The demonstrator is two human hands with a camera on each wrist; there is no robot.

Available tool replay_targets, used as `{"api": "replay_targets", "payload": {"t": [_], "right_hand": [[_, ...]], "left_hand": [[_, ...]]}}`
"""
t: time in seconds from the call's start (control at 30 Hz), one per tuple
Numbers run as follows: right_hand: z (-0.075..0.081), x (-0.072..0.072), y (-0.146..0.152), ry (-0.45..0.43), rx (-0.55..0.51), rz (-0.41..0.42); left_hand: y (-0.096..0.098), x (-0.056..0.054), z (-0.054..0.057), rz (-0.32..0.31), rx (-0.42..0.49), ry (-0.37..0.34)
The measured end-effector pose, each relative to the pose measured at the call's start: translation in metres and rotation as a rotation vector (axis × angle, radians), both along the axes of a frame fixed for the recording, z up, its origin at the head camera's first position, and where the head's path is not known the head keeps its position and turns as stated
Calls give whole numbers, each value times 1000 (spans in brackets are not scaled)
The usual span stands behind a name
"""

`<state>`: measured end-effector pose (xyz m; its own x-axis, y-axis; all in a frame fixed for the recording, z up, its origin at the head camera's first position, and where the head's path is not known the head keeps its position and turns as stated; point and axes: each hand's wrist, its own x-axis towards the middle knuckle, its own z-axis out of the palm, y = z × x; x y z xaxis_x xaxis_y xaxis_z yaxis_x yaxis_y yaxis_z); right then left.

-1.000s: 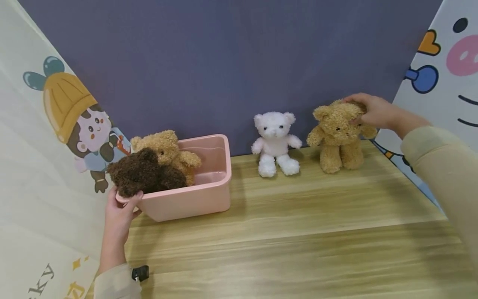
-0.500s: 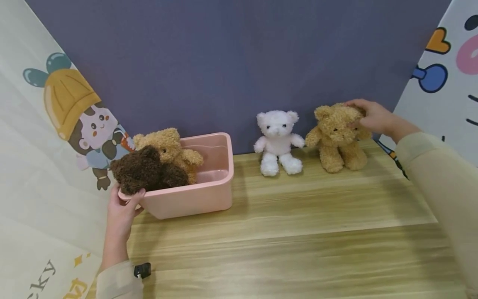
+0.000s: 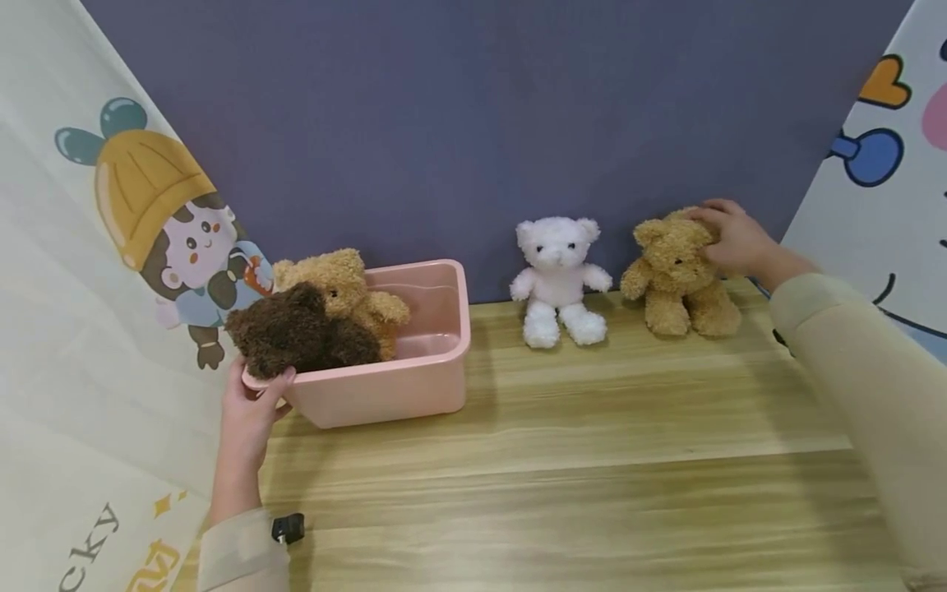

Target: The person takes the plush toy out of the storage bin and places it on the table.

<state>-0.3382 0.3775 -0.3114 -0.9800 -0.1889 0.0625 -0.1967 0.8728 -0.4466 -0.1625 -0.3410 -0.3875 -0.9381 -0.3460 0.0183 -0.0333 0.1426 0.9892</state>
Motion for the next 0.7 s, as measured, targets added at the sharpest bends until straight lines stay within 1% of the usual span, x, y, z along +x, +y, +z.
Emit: {"api": "replay_targets", "payload": {"t": [0.07, 0.17, 0.27, 0.37, 0.43, 0.6, 0.7], "right_hand": [[-1, 0, -3, -10, -1, -8], [-1, 1, -10, -59, -2, -32], [-3, 0, -18, -84, -20, -89], [-9, -1, -23, -56, -61, -161], [-13, -3, -25, -18, -89, -201], [-6, -4, -34, 33, -157, -243], [-2, -5, -35, 19, -200, -284]], "left_hand": [[0, 0, 0, 3, -6, -2], [0, 0, -1, 9, -5, 2], [1, 0, -1, 11, -3, 7], [1, 1, -1, 11, -7, 8], [2, 1, -1, 9, -7, 9], [3, 1, -2, 17, -6, 11], [3, 1, -2, 19, -9, 14]]}}
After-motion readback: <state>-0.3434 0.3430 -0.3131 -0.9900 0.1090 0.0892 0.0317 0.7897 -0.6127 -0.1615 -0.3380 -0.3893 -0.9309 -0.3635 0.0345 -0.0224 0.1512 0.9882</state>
